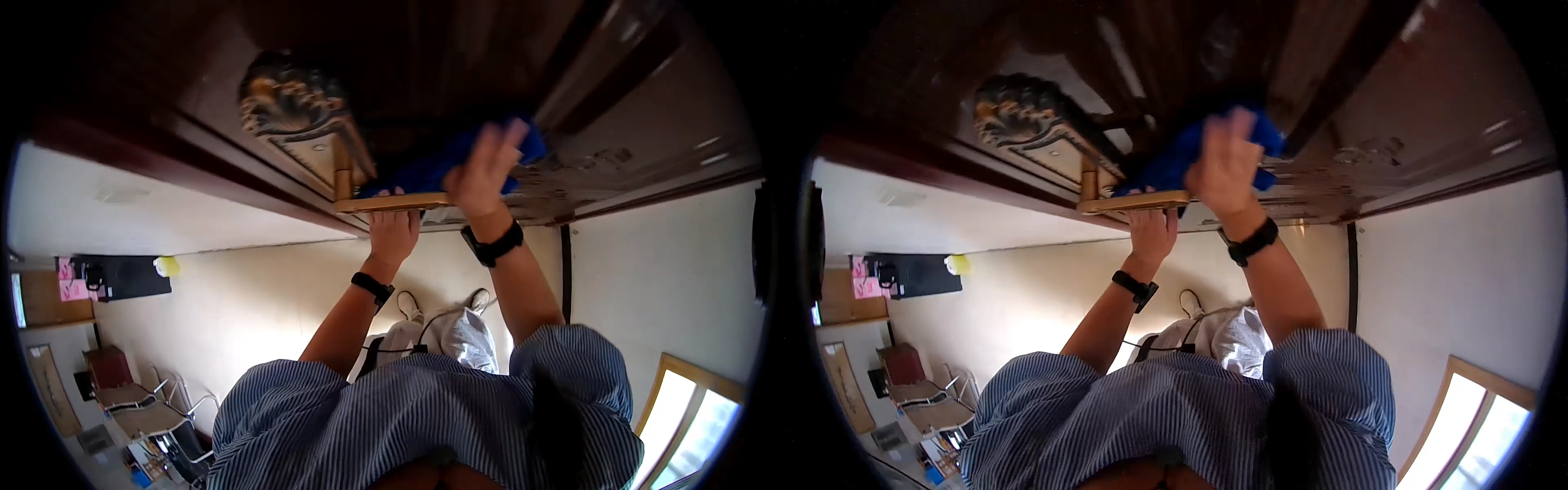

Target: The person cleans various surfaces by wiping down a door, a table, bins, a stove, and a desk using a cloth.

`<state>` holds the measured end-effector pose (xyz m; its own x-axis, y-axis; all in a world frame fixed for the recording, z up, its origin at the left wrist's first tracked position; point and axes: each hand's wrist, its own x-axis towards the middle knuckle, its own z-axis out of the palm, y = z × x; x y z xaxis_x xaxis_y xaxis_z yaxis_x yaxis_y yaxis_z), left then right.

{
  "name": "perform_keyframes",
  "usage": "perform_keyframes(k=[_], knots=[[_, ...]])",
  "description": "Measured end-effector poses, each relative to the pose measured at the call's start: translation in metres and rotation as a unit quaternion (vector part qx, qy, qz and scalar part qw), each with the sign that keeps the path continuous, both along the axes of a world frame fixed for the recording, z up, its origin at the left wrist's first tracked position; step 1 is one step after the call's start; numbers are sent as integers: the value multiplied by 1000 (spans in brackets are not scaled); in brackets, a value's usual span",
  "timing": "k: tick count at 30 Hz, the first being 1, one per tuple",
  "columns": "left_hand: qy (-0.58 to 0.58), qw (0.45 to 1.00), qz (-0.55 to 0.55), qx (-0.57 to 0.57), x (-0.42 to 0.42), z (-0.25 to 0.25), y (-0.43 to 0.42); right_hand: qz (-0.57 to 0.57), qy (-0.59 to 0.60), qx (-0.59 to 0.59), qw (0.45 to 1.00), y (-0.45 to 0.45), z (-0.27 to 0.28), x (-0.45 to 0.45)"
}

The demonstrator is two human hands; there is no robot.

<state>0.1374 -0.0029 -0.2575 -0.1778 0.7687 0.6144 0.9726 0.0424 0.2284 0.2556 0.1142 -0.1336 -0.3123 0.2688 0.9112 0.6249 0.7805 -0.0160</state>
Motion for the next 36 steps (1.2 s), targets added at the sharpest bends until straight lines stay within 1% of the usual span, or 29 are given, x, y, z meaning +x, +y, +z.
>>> perform_keyframes(k=[2,3,6,8,10,12,13,14,16,17,20,21,22,24,25,28,29,30,31,32,33,34,35,36], knots=[[-38,998,37,-14,10,-4,2,48,-73,50,995,-1,39,-11],[-81,995,41,-37,13,4,5,66,-73,61,993,2,39,-11],[-71,990,115,30,20,-3,17,119,-71,84,987,10,39,-8],[-28,993,62,-96,3,-38,15,197,-119,3,973,11,25,-1],[39,991,45,-118,1,-52,17,282,-200,-141,928,11,6,5],[104,992,55,-50,4,-54,20,291,-213,-188,914,3,-1,8],[120,991,56,-26,7,-45,28,225,-229,10,947,14,3,6],[123,991,54,-21,8,-37,35,170,-223,32,959,16,5,12],[131,990,51,-15,14,-10,58,71,-209,80,972,16,35,28],[135,989,52,-8,20,3,72,81,-149,-4,986,14,15,21],[145,988,54,21,48,26,106,68,-121,55,989,25,76,73],[143,988,50,28,60,28,113,32,-95,0,995,25,81,86],[141,988,50,35,73,27,120,44,-104,0,994,30,82,101],[140,988,49,35,88,23,127,80,-123,-3,989,41,74,132],[140,989,47,31,90,22,128,77,-139,44,986,48,68,146],[154,987,41,33,98,22,128,53,-170,8,984,51,43,193],[160,986,39,36,101,23,127,81,-159,-1,984,49,31,207],[168,983,41,57,109,23,130,110,-148,-8,983,46,18,220],[170,980,39,91,121,24,133,138,-136,-15,981,44,17,231],[167,976,36,132,134,25,136,127,-138,-149,971,39,18,243],[142,974,26,174,153,29,139,113,-138,-280,943,34,28,254],[45,977,-9,208,180,48,141,91,-85,-332,935,34,29,263],[-33,967,-23,250,198,55,144,70,-26,-380,922,36,29,272],[19,979,-43,200,207,67,151,23,44,-256,965,47,34,279]])
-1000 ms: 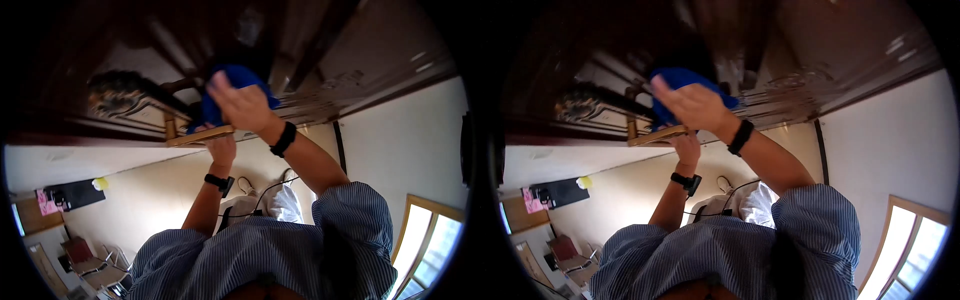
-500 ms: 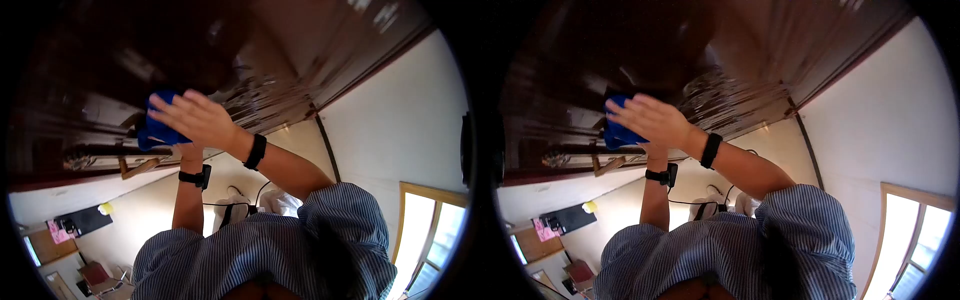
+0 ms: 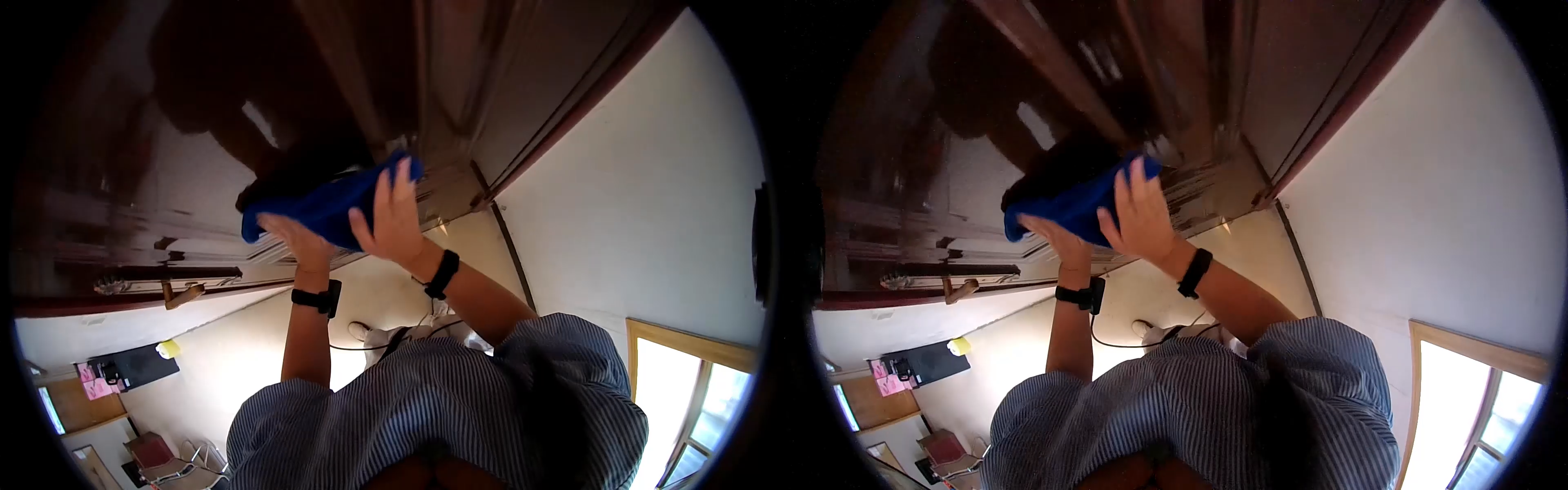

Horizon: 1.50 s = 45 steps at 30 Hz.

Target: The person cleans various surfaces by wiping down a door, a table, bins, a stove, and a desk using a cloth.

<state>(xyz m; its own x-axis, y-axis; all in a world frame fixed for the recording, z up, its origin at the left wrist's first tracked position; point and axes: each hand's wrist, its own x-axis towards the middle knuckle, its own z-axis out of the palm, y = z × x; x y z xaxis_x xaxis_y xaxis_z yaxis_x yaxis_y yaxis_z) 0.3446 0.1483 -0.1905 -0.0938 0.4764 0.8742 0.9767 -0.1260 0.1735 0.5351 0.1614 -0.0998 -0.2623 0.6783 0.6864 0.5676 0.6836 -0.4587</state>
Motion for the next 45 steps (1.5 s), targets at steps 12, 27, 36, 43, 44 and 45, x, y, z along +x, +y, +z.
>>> perform_keyframes(k=[12,27,36,43,44,45], knots=[[165,921,104,-337,116,31,46,-32,-117,249,961,101,-40,75],[241,968,69,-4,200,120,105,-216,195,216,932,143,131,151],[308,946,-50,-92,182,-14,95,-275,195,191,922,165,-38,182],[335,930,-103,-111,217,-94,97,-275,205,158,926,174,-162,218],[338,926,-115,-126,218,-109,99,-278,212,155,924,176,-178,219],[337,922,-125,-147,217,-122,97,-281,215,140,925,176,-193,219]])
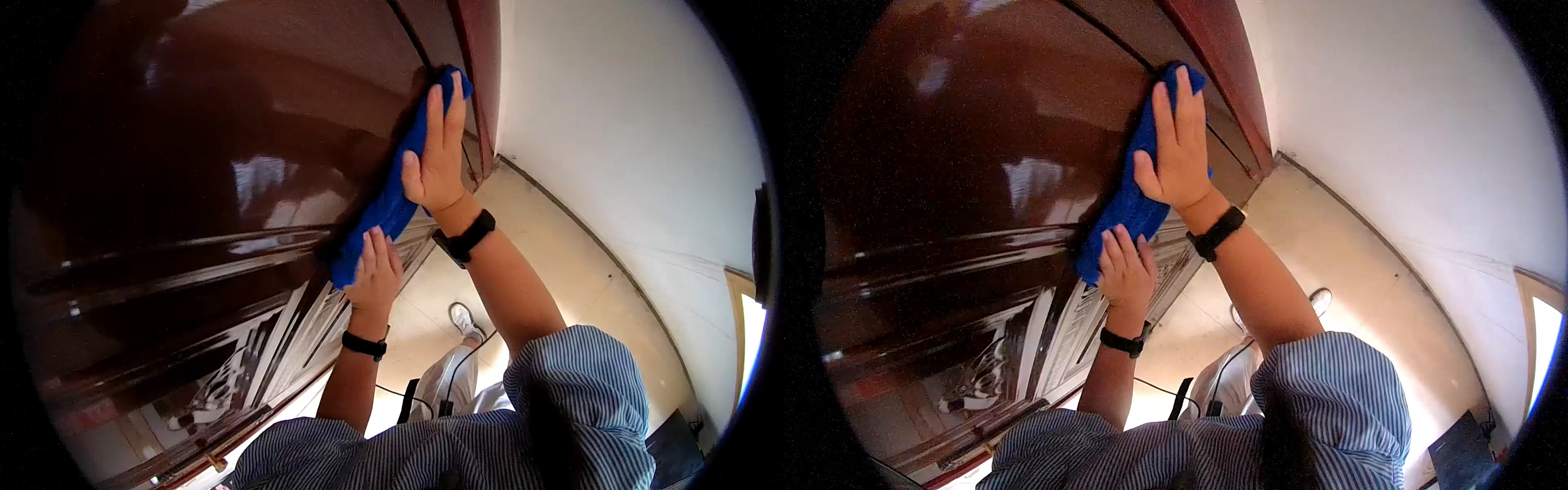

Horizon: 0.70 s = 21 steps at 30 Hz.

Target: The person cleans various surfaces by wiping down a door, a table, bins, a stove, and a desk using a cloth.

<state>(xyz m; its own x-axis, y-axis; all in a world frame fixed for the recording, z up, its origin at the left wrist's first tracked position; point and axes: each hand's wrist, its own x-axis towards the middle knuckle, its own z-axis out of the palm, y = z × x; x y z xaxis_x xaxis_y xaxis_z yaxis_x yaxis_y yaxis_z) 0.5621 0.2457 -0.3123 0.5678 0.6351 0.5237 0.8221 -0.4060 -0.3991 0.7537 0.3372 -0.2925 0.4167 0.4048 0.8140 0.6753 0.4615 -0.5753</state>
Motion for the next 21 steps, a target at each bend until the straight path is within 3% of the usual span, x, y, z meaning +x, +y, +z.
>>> perform_keyframes(k=[10,18,21], knots=[[91,979,5,-184,11,-115,-2,39,72,-67,994,6,-174,10],[169,930,37,-324,61,-197,-13,-5,177,-159,971,-16,-318,36],[249,886,102,-377,76,-214,-26,-1,186,-165,969,-27,-340,34]])
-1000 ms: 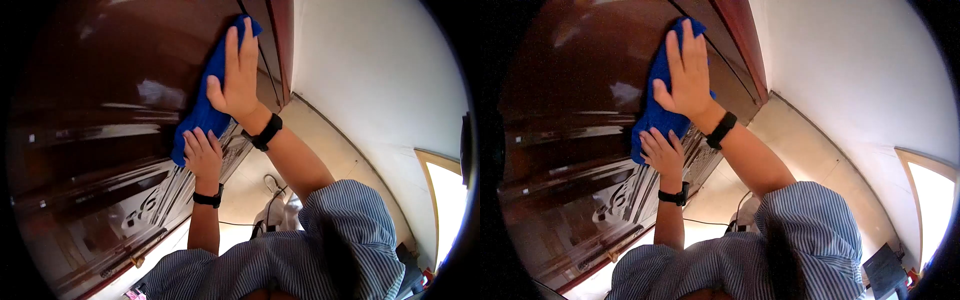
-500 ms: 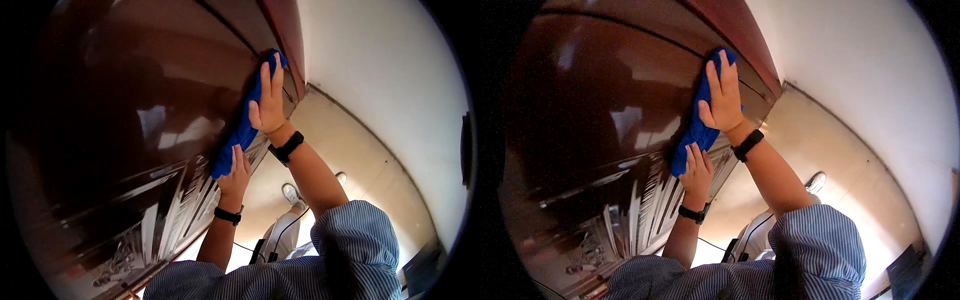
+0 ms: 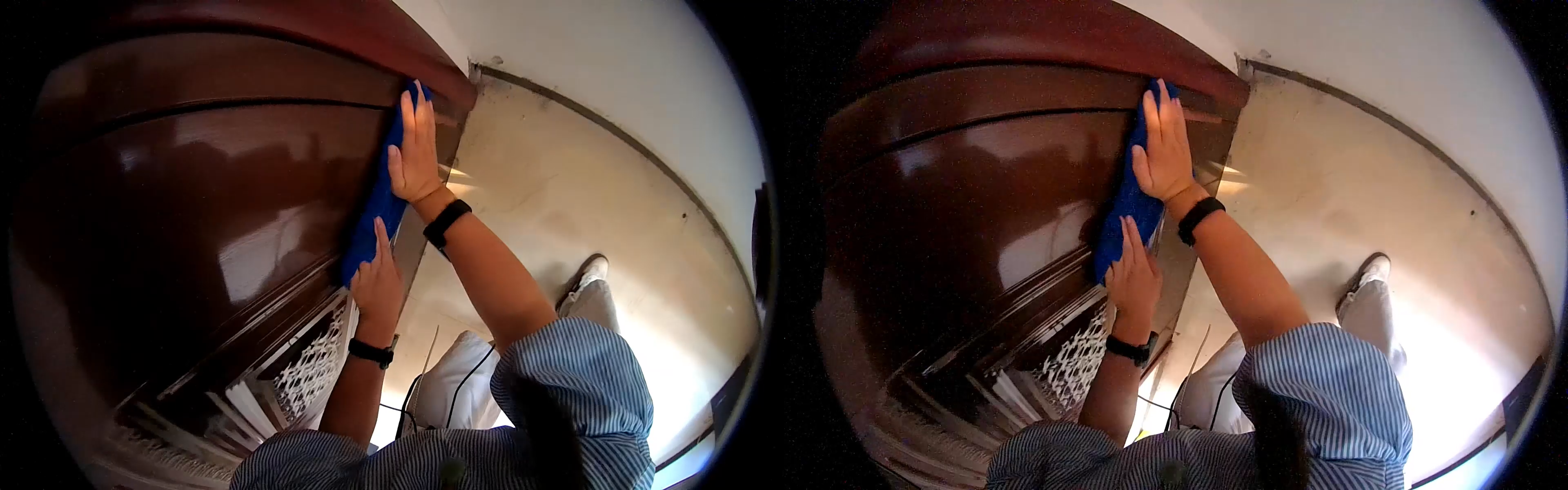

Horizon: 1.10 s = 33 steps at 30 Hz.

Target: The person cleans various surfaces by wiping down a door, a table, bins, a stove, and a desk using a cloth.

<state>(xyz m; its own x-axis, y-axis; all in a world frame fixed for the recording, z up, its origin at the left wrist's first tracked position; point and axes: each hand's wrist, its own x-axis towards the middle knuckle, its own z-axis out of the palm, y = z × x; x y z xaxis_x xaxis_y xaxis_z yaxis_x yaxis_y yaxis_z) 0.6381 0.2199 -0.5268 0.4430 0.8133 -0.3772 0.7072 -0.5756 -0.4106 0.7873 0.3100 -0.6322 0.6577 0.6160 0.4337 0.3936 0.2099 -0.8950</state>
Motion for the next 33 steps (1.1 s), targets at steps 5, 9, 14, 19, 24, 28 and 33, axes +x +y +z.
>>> perform_keyframes(k=[5,9,14,19,24,28,33], knots=[[-103,989,-41,101,13,-2,5,-5,75,-22,997,0,23,7],[-114,946,-116,282,-16,77,15,137,12,86,987,7,149,1],[-90,931,-109,335,35,183,44,-105,-15,360,927,87,266,39],[-127,914,-154,354,69,151,75,-170,26,263,949,104,249,63],[-62,968,-104,218,84,101,60,-163,83,-25,983,71,105,70],[-87,978,-122,147,67,32,50,-192,88,-141,967,50,42,47],[-92,983,-143,67,58,-38,44,-165,134,-111,971,29,1,43]])
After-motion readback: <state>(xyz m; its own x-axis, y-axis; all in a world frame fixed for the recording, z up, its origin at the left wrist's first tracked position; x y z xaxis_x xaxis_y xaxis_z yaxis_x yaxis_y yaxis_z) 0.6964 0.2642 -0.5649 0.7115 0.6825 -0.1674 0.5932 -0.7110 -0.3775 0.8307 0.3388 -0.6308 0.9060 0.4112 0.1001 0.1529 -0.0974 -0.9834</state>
